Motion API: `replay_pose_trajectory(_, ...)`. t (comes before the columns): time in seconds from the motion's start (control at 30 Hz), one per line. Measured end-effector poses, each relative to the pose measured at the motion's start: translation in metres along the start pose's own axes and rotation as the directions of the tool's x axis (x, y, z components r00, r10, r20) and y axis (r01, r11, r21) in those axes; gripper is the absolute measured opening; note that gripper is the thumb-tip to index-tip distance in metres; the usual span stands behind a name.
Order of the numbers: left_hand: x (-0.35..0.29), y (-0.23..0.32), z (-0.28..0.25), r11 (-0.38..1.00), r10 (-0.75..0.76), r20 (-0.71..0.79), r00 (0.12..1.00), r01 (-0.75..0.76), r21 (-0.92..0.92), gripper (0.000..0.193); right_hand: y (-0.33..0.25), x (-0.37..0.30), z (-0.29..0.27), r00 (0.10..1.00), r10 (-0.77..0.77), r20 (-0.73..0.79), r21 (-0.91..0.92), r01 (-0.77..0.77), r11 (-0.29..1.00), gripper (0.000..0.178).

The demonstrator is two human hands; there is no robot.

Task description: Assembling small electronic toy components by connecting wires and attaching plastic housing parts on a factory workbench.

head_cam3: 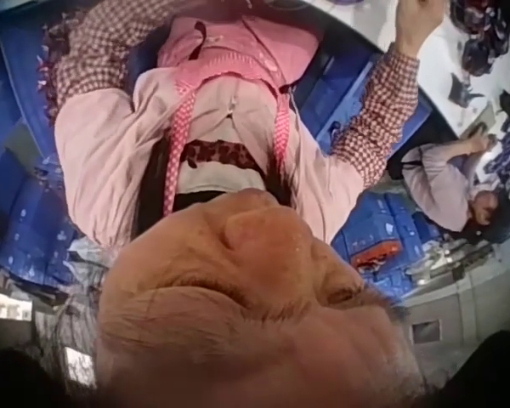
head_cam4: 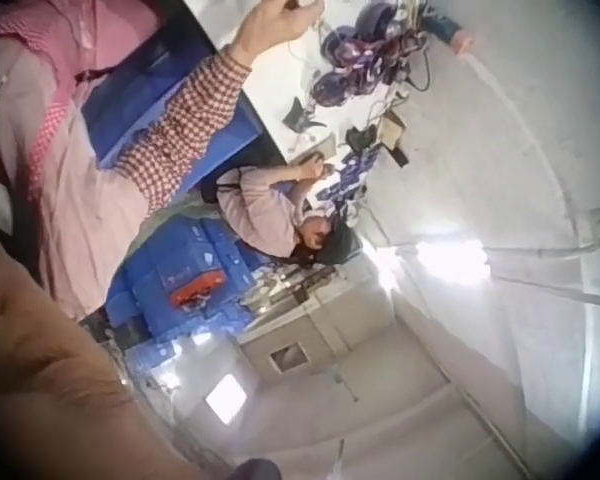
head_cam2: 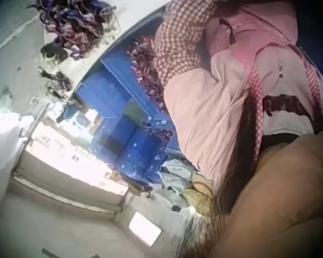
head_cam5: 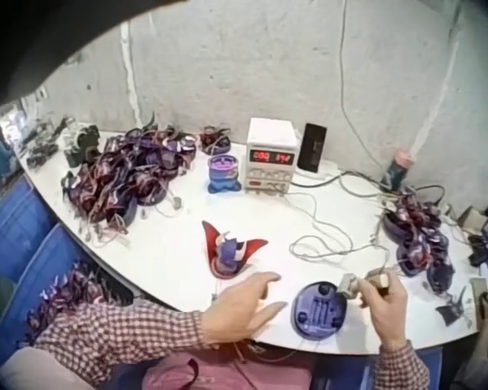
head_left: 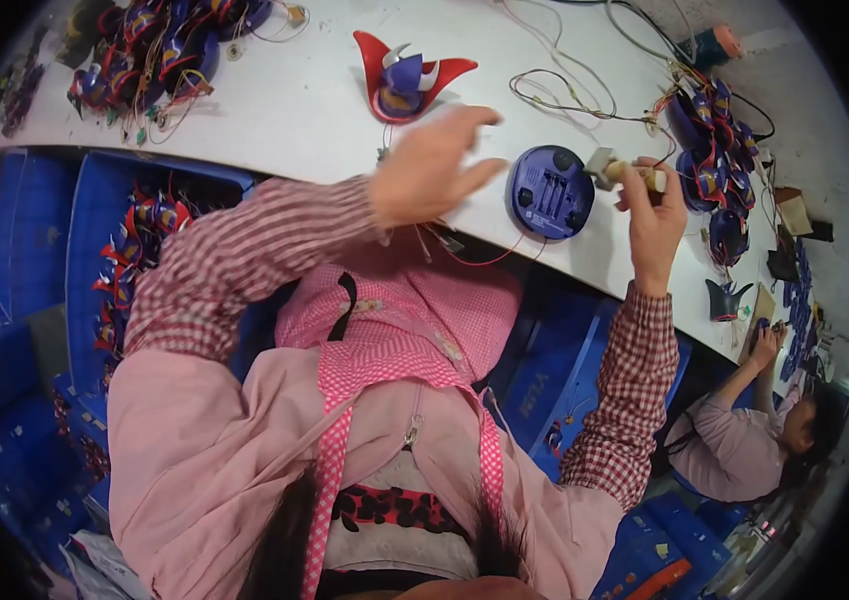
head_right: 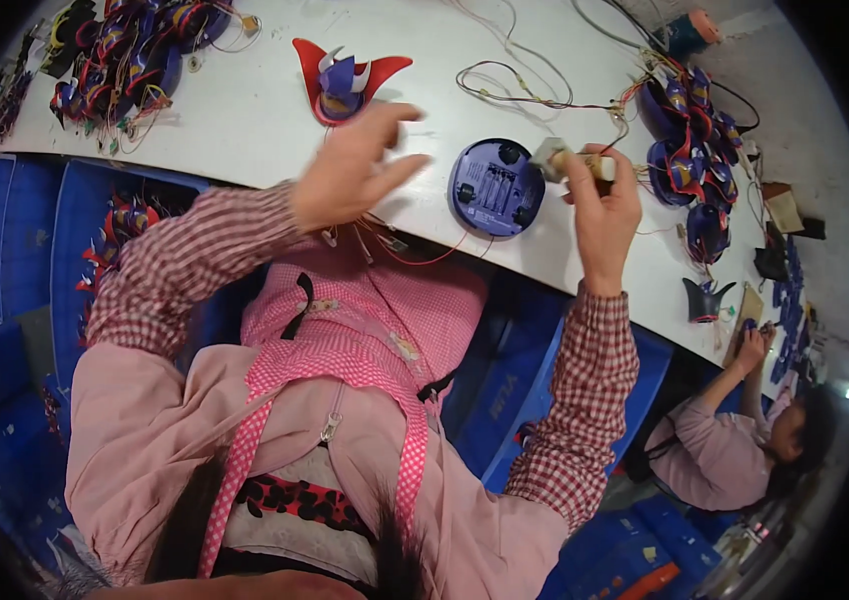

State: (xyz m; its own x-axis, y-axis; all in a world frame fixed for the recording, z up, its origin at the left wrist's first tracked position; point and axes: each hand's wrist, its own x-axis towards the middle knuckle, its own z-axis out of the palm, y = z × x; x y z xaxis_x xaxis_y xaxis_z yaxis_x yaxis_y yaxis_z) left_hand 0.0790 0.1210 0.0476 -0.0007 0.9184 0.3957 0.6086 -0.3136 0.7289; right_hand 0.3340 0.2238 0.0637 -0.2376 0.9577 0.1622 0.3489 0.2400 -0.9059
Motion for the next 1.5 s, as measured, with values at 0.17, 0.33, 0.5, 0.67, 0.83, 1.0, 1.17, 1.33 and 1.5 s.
replay_pose_trajectory(0.17,0.033,-0.023,0.066,0.972,-0.207,0.163,0.965,0.184,0.144,0.035,-0.002,-0.03,0.03,0.948,-0.292,0.127,-0.082,0.304,0.949,0.02)
replay_pose_trajectory(0.33,0.034,-0.025,0.076,0.981,-0.173,0.156,0.973,0.155,0.12,0.026,0.002,-0.034,0.036,0.85,-0.503,0.158,-0.303,0.526,0.794,0.021)
replay_pose_trajectory(0.5,0.034,-0.022,0.082,0.981,-0.187,0.123,0.975,0.179,0.073,0.02,0.003,-0.042,0.045,0.844,-0.515,0.148,-0.329,0.533,0.779,0.021)
replay_pose_trajectory(0.67,0.036,-0.029,0.081,0.987,-0.148,0.058,0.987,0.144,0.072,0.018,-0.007,-0.03,0.049,0.932,-0.309,0.189,-0.33,0.356,0.874,0.022)
replay_pose_trajectory(0.83,0.034,-0.03,0.077,0.993,-0.101,0.053,0.993,0.098,0.062,0.02,0.0,-0.025,0.048,0.956,-0.214,0.199,-0.351,0.274,0.896,0.021)
replay_pose_trajectory(1.0,-0.006,-0.035,-0.008,0.985,0.17,-0.238,0.956,-0.16,0.058,0.029,-0.009,-0.041,0.049,0.967,-0.247,0.058,-0.318,0.252,0.914,0.028)
replay_pose_trajectory(1.17,-0.053,-0.066,-0.066,0.95,0.09,0.001,0.996,-0.086,0.3,0.028,-0.015,-0.132,0.029,0.826,-0.496,0.269,-0.189,0.55,0.814,0.027)
replay_pose_trajectory(1.33,-0.039,-0.092,-0.062,0.958,0.15,0.249,0.957,-0.203,0.204,0.024,0.014,-0.168,0.083,0.887,0.035,0.461,-0.255,0.095,0.962,0.038)
replay_pose_trajectory(1.5,-0.026,-0.089,-0.065,0.998,0.017,0.451,0.892,-0.039,0.039,0.021,0.032,-0.151,0.123,0.846,0.23,0.481,0.101,-0.314,0.944,0.036)
